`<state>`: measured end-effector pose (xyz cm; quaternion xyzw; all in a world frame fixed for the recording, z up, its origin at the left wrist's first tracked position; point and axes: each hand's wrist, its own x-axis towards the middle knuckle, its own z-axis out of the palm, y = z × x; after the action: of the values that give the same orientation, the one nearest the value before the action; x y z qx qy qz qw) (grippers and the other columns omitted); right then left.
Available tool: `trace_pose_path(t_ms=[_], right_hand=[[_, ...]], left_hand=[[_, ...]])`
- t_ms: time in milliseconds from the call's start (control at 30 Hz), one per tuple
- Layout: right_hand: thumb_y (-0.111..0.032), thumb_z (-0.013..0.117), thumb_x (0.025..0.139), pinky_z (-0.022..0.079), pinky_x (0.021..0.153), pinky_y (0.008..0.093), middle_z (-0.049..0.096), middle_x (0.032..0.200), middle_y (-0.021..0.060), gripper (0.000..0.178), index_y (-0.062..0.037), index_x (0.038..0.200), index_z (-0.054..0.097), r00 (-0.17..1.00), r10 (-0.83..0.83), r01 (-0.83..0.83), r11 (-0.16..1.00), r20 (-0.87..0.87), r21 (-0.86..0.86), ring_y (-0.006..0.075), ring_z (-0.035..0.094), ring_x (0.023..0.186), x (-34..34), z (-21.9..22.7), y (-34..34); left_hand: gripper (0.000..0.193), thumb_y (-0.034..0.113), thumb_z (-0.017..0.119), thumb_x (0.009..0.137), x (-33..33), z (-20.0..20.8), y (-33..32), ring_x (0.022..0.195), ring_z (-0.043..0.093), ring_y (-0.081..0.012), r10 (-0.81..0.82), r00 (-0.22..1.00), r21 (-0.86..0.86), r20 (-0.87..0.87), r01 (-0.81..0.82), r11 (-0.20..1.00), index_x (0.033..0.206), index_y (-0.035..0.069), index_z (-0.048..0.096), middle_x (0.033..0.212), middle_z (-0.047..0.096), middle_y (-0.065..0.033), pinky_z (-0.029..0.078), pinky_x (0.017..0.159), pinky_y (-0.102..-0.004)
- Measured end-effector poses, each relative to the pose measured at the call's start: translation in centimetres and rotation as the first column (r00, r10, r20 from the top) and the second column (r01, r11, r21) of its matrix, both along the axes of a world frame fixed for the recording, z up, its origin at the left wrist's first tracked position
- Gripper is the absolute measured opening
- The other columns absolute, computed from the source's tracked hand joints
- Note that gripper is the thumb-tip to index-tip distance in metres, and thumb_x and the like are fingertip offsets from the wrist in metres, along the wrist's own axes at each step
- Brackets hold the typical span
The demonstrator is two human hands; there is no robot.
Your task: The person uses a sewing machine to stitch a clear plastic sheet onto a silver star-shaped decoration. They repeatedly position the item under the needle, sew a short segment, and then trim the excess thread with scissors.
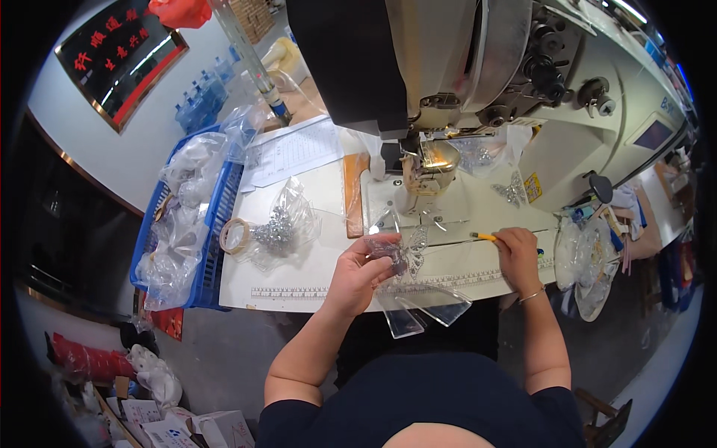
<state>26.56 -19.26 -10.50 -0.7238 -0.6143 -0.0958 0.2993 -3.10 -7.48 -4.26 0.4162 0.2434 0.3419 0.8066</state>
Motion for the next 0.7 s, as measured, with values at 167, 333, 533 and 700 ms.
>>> trace_pose_path(t_ms=[167, 333, 533, 700], right_hand=[[0.0, 0.064, 0.072, 0.041, 0.082, 0.038, 0.056, 0.097, 0.0116, 0.026, -0.0043, 0.098, 0.06, 0.993, -0.094, 0.108, 0.968, -0.074, 0.225, 0.03, 0.053, 0.09, -0.9, 1.6, -0.1], [0.0, 0.064, 0.071, 0.045, 0.077, 0.0364, 0.06, 0.094, 0.0101, 0.018, -0.0034, 0.089, 0.062, 0.99, -0.108, 0.116, 0.991, -0.095, 0.074, 0.0291, 0.055, 0.088, 1.5, 0.9, -4.9], [-0.001, 0.063, 0.072, 0.046, 0.076, 0.037, 0.059, 0.088, 0.0099, 0.015, -0.0017, 0.086, 0.06, 0.992, -0.116, 0.112, 0.991, 0.047, 0.075, 0.028, 0.056, 0.084, 2.7, -0.4, -6.2], [0.0, 0.049, 0.084, 0.044, 0.076, 0.0364, 0.054, 0.09, 0.0166, 0.011, 0.0008, 0.094, 0.053, 0.966, -0.254, 0.256, 0.93, -0.041, 0.264, 0.033, 0.053, 0.086, 3.6, -1.4, -5.6]], left_hand=[[0.031, -0.005, 0.054, 0.08, -0.4, -0.7, -0.4, 0.095, 0.058, -0.0186, 0.105, 0.992, 0.059, -0.073, -0.101, 0.993, 0.111, 0.001, 0.053, 0.115, 0.055, -0.0113, 0.052, 0.082, -0.0347], [0.035, -0.009, 0.056, 0.079, -1.2, -1.6, -0.9, 0.096, 0.057, -0.0169, 0.231, 0.973, 0.128, 0.018, -0.232, 0.964, 0.112, 0.001, 0.051, 0.11, 0.056, -0.0104, 0.05, 0.081, -0.0293], [0.029, -0.012, 0.063, 0.068, 0.3, -1.2, -1.4, 0.097, 0.059, -0.0262, 0.438, 0.875, 0.979, 0.205, -0.177, -0.104, 0.093, 0.001, 0.062, 0.098, 0.062, -0.0113, 0.051, 0.081, -0.0335], [0.015, 0.002, 0.068, 0.069, -0.8, -0.7, -1.7, 0.098, 0.058, -0.0266, 0.335, 0.925, 0.938, 0.18, -0.059, -0.341, 0.084, 0.004, 0.067, 0.101, 0.063, -0.0069, 0.05, 0.085, -0.0423]])
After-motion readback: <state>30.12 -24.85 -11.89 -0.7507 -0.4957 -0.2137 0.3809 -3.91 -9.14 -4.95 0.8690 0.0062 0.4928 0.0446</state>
